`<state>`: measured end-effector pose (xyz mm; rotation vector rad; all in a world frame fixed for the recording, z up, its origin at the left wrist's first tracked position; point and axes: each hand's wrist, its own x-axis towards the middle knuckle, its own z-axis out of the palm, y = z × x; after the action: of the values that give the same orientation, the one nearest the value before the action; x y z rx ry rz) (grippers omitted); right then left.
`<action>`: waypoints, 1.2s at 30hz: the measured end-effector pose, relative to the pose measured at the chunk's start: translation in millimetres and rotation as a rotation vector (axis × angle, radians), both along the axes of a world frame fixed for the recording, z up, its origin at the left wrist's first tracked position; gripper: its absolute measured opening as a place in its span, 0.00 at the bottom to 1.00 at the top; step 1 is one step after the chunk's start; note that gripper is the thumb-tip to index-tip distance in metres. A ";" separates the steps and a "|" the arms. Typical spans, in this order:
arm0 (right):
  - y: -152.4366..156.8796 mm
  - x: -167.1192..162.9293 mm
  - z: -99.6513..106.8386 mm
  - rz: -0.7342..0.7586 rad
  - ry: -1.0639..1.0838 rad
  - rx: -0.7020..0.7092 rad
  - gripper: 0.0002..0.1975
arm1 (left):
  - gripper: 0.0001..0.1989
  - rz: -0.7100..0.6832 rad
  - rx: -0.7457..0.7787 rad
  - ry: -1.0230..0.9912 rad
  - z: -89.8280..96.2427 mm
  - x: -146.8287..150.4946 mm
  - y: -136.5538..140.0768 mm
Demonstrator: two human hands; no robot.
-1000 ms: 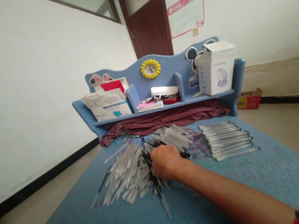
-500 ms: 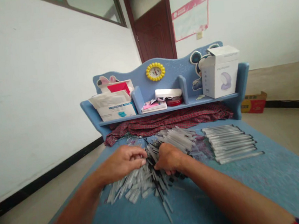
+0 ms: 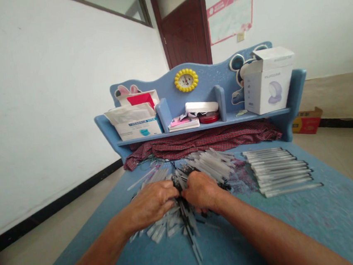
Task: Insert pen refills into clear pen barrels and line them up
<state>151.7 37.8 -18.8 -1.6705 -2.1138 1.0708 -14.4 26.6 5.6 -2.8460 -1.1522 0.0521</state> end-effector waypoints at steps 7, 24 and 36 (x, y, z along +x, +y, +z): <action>-3.0 -2.4 1.6 -0.029 -0.024 0.036 0.19 | 0.08 -0.088 0.130 -0.193 -2.6 -5.0 3.8; 0.8 0.2 2.6 -0.065 0.103 -0.085 0.10 | 0.04 0.324 0.382 -1.026 13.5 -8.3 0.9; 8.8 21.5 -10.7 -0.009 0.888 -0.405 0.06 | 0.06 0.474 0.152 -1.628 17.0 -14.4 11.0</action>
<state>173.3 46.7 -29.5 -0.9939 -1.3604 1.8739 -28.8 37.5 22.5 -1.9406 -1.6754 -2.4109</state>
